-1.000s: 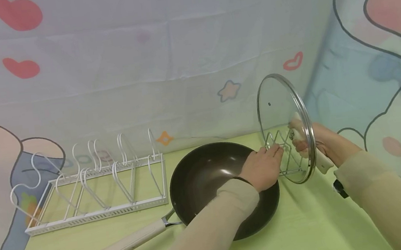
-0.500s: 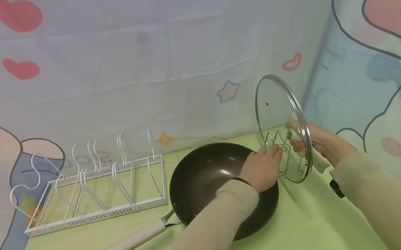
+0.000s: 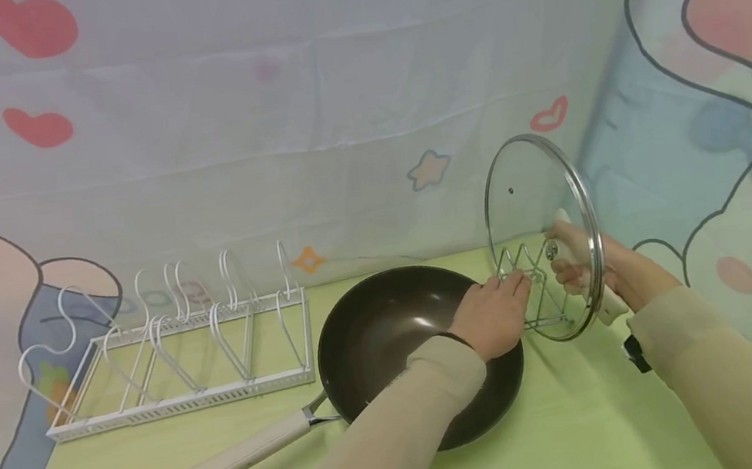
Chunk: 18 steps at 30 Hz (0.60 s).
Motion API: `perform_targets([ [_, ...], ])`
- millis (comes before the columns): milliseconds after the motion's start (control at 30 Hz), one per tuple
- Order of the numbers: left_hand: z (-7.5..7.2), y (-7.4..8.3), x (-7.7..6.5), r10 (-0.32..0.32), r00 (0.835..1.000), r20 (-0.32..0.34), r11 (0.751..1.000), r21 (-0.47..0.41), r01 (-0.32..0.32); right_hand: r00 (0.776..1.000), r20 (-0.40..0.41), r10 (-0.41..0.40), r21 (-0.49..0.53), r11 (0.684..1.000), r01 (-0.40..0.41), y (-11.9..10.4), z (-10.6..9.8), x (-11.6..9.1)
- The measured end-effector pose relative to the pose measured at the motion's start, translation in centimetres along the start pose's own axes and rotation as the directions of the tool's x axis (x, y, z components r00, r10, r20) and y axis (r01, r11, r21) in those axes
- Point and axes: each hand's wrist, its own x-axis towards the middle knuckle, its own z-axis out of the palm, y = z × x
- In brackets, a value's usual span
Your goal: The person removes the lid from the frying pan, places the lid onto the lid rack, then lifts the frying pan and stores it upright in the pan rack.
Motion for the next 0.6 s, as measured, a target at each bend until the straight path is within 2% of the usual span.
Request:
perform_targets([
  [200, -0.1, 0.1, -0.1, -0.004, 1.000, -0.004, 1.000, 0.003, 0.004, 0.999, 0.036, 0.006, -0.026, 1.000, -0.005, 0.0, -0.3, 0.0],
  [300, -0.1, 0.1, -0.2, -0.006, 1.000, 0.010, 1.000, 0.004, 0.006, 1.000, 0.012, 0.007, -0.070, 0.997, -0.006, -0.1, -0.2, -0.1],
  [367, -0.2, 0.1, -0.3, -0.008, 1.000, 0.014, 1.000, 0.009, 0.008, 1.000, -0.011, 0.001, -0.138, 0.990, -0.002, -0.3, 0.0, -0.3],
  [500, -0.4, 0.1, -0.6, -0.004, 1.000, 0.005, 1.000, 0.029, 0.004, 0.997, -0.063, -0.034, -0.286, 0.958, 0.015, -0.9, 0.5, -1.2],
  [600, -0.6, 0.1, -0.9, 0.006, 1.000, 0.007, 0.999, 0.038, -0.006, 0.989, -0.120, -0.091, -0.395, 0.918, 0.037, -1.0, 0.9, -2.0],
])
